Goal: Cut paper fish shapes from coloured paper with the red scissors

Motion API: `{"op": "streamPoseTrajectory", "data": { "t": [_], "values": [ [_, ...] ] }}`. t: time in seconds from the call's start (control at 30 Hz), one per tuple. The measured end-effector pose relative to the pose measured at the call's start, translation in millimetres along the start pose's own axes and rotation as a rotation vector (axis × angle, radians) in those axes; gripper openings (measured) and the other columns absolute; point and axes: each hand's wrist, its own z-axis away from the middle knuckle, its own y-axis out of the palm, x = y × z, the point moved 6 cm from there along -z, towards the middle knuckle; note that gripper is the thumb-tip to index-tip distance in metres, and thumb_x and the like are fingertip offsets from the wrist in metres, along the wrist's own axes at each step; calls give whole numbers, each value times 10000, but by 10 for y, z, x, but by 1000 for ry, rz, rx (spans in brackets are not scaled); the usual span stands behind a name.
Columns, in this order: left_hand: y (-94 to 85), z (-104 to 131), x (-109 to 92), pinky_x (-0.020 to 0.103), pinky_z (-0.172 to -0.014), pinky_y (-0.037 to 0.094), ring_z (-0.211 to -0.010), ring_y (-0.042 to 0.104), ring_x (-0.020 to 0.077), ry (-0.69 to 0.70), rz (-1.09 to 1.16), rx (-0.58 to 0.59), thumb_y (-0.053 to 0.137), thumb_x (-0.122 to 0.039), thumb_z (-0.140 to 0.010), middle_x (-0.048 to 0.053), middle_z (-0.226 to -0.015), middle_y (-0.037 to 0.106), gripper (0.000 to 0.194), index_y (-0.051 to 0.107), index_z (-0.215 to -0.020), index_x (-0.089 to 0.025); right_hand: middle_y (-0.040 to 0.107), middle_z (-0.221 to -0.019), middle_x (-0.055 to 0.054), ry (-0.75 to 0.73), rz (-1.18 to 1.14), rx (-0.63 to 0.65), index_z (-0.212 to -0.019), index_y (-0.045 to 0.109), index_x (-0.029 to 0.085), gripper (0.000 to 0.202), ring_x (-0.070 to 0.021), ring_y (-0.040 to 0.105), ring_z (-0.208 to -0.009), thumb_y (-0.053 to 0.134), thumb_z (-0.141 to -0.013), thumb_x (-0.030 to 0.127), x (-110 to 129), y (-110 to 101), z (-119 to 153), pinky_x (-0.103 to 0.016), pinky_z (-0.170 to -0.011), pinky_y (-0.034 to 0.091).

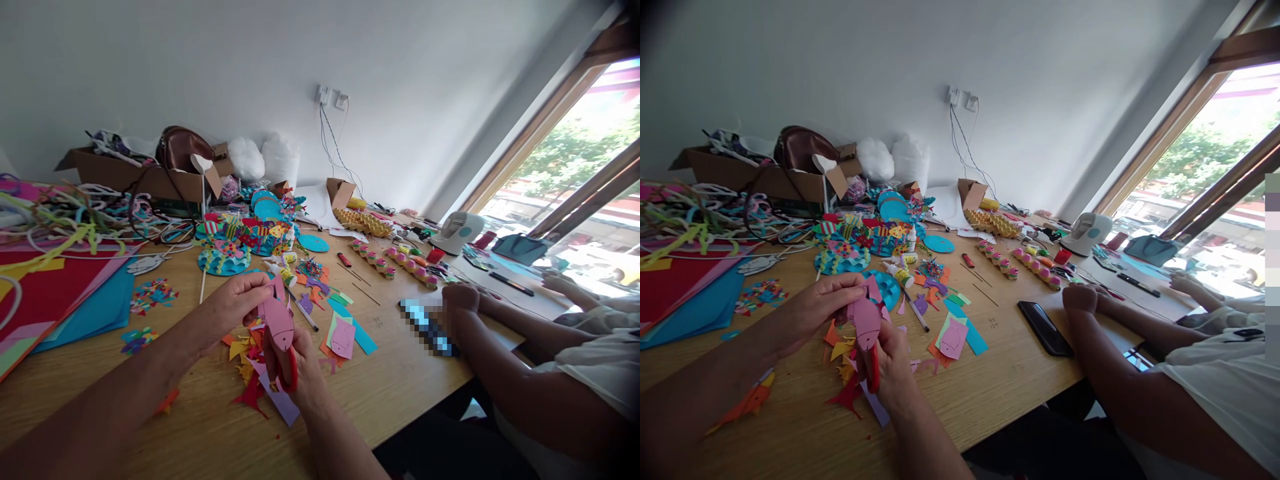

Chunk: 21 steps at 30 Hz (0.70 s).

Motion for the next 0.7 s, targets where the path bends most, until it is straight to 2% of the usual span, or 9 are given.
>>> {"op": "streamPoseTrajectory", "data": {
  "t": [0.17, 0.33, 0.53, 0.7],
  "values": [
    [23, 19, -8, 192, -433, 272, -468, 334, 78, -10, -5, 41, 543, -425, -720, -66, -527, 412, 259, 504, -632, -185, 413, -376, 71, -24, 8, -33, -583, 482, 195, 380, -68, 328, -344, 518, -765, 526, 42, -10, -12, -196, -370, 274],
    [37, 28, -14, 190, -431, 267, -474, 324, 79, -24, -8, 64, 544, -429, -718, -65, -528, 401, 262, 508, -637, -183, 424, -391, 73, -35, -13, -20, -646, 541, 181, 329, -65, 323, -349, 522, -794, 474, 73, -6, -1, -191, -371, 260],
    [-8, 29, -32, 186, -450, 287, -483, 343, 77, -28, -19, 84, 554, -410, -736, -61, -545, 408, 263, 518, -622, -176, 436, -402, 65, -19, -19, -3, -673, 555, 173, 448, -65, 351, -342, 535, -784, 606, 3, -9, -12, -182, -350, 268],
    [-66, 25, 20, 181, -440, 301, -471, 364, 78, -46, -52, 185, 547, -378, -776, -58, -552, 425, 228, 570, -671, -177, 435, -419, 69, 6, 5, 14, -659, 508, 179, 491, -56, 361, -333, 525, -775, 656, 9, 10, 5, -166, -331, 270]
  ]
}}
